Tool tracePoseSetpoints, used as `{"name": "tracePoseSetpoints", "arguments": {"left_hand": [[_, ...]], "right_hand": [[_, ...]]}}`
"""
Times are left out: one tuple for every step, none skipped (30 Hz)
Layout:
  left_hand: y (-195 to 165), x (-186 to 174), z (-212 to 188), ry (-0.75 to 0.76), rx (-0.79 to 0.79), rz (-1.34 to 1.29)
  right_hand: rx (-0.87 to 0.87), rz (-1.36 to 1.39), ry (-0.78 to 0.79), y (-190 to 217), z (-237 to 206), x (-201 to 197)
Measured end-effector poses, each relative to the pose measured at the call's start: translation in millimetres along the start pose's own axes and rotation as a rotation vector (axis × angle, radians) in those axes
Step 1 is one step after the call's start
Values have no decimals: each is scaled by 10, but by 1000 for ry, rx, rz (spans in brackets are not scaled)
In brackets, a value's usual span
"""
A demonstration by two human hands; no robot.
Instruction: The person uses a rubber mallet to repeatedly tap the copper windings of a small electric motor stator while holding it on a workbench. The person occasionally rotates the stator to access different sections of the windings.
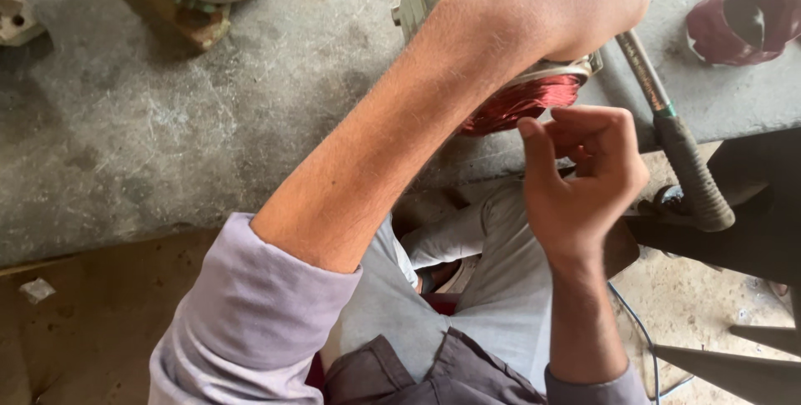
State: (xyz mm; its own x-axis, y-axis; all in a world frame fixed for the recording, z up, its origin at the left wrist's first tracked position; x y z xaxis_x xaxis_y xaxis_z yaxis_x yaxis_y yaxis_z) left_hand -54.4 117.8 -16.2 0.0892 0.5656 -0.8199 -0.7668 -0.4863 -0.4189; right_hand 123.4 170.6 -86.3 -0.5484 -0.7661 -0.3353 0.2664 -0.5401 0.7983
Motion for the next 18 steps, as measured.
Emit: {"name": "tracePoseSetpoints", "arguments": {"left_hand": [[-6, 23, 28, -10, -1, 4], [-17, 51, 50, -23, -4, 6], [-20, 79, 71, -41, -10, 11], [-33, 114, 89, -64, -12, 11], [-49, 149, 109, -99, 2, 18], [-56, 177, 133, -142, 7, 18], [-74, 204, 152, -211, 42, 20], [-85, 233, 168, -186, 27, 20], [-96, 255, 188, -164, 12, 23], [-111, 269, 206, -144, -4, 27], [-123, 274, 218, -121, -21, 30], [-147, 275, 229, -96, -35, 33], [-170, 268, 237, -71, -46, 35], [-179, 250, 239, -50, -46, 45], [-184, 227, 232, -29, -46, 57], [-185, 202, 220, -7, -48, 68], [-190, 173, 209, -30, -30, 62], [-196, 149, 189, -51, -13, 57]], "right_hand": [[-20, -15, 2, -22, 10, 9], [-5, -11, -4, -39, 22, 9], [13, -9, -9, -51, 36, 4], [33, -8, -14, -57, 43, -1], [57, 13, -12, -64, 52, -8], [81, 34, -9, -70, 58, -17], [105, 54, -6, -75, 61, -24], [121, 72, -6, -82, 67, -30], [133, 93, -6, -87, 69, -36], [144, 113, -3, -93, 75, -43], [129, 89, 5, -95, 78, -48], [116, 64, 10, -95, 83, -57], [104, 38, 13, -93, 90, -65], [112, 44, 11, -89, 93, -72], [120, 51, 9, -83, 98, -77], [129, 59, 9, -75, 100, -78], [119, 66, 7, -66, 102, -76], [111, 74, 5, -56, 102, -70]]}}
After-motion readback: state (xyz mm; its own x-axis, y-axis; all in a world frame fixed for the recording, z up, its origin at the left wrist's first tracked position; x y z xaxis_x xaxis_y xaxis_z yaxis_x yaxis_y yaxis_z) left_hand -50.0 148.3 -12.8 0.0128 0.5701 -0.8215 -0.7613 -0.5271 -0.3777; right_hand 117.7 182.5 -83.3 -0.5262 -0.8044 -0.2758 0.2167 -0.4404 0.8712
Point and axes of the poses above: each hand's wrist, its own z-axis towards the middle knuckle, its own x-axis out of the palm, y = z × x, the point moved 1 cm from there along z, towards the middle knuckle
